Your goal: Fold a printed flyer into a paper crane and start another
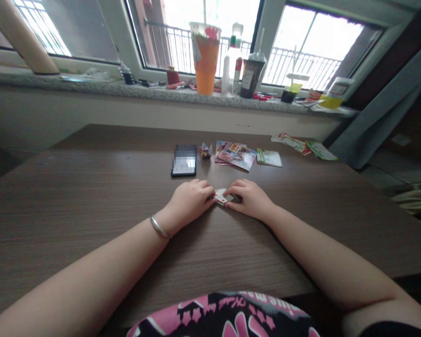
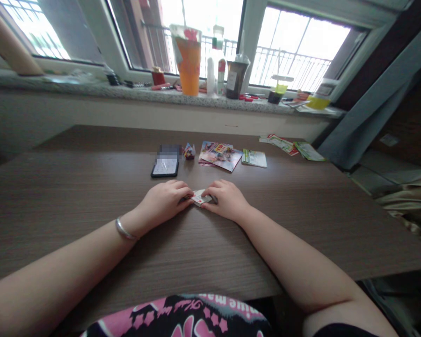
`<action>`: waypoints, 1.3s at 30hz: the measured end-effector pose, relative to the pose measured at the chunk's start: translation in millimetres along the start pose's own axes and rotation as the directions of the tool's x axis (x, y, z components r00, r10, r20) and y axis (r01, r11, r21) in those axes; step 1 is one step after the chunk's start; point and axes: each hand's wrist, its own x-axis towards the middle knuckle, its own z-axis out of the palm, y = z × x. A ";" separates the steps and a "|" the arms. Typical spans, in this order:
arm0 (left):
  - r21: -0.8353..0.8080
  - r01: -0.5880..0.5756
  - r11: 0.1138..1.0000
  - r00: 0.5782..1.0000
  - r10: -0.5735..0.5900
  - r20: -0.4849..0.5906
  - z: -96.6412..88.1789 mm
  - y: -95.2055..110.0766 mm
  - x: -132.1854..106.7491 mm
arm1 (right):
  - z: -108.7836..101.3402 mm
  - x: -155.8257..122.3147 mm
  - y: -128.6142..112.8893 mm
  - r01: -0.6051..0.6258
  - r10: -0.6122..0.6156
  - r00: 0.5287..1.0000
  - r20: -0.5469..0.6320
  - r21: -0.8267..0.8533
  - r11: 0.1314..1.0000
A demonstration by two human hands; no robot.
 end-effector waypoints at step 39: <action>-0.173 0.111 0.979 0.994 -0.114 -0.004 13.4 -5.8 2.9 | 12.8 2.4 2.8 -0.082 0.102 0.987 -0.126 0.150 0.985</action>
